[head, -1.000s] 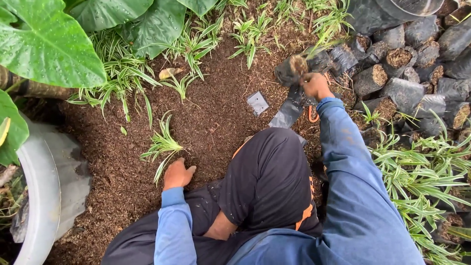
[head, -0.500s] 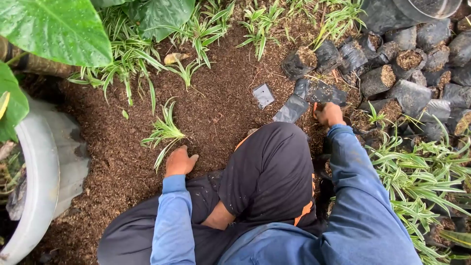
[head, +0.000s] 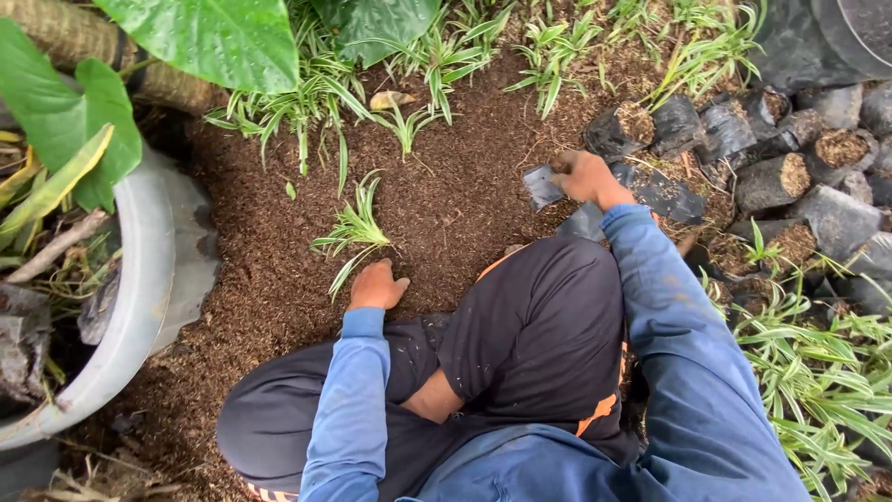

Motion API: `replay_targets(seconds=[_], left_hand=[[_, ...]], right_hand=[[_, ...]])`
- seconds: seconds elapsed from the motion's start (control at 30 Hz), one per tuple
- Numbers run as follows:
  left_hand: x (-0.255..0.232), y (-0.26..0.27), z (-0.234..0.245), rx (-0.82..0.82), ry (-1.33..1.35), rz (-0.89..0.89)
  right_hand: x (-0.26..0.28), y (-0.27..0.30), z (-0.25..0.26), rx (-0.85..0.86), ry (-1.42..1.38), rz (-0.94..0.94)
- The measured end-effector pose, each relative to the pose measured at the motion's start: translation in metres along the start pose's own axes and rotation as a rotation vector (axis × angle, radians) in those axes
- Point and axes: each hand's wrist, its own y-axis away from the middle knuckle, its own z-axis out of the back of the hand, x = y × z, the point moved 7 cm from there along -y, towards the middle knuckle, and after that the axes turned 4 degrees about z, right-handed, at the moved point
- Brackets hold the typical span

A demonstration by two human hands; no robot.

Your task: Planting small spider plants into black plastic nursery bags filled with soil.

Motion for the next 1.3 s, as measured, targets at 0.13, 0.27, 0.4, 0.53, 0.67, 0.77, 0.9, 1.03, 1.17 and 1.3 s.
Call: replay_targets(seconds=[0.13,0.27,0.4,0.53,0.67,0.77,0.9,1.03,1.17,1.3], left_hand=[[-0.002,0.006,0.005,-0.01,0.031,-0.013],[-0.004,0.008,0.006,-0.013,0.001,-0.021],[-0.007,0.008,0.009,-0.011,0.03,-0.03],[-0.01,0.014,0.01,0.008,0.047,-0.031],[-0.014,0.023,0.017,0.005,0.05,-0.055],[-0.014,0.028,0.021,0.013,0.056,-0.046],[-0.013,0.032,0.02,0.022,0.044,-0.034],[-0.011,0.027,0.015,0.031,0.018,-0.027],[-0.012,0.022,0.015,0.024,0.022,-0.008],[-0.006,0.015,0.007,0.031,0.037,0.007]], right_hand=[[0.131,0.022,0.032,0.251,0.047,0.161],[0.166,0.033,0.044,0.323,0.071,0.229],[0.124,0.016,0.024,0.201,0.062,0.203],[0.083,0.045,0.003,0.308,0.04,0.129],[0.004,0.016,-0.005,0.038,0.06,0.144],[-0.054,0.02,-0.018,0.003,0.128,0.067],[-0.122,0.059,-0.04,0.258,0.315,-0.027],[-0.153,0.116,-0.023,0.215,0.327,-0.213],[-0.237,0.092,-0.051,0.196,0.329,-0.204],[-0.126,0.114,-0.015,0.402,0.605,-0.083]])
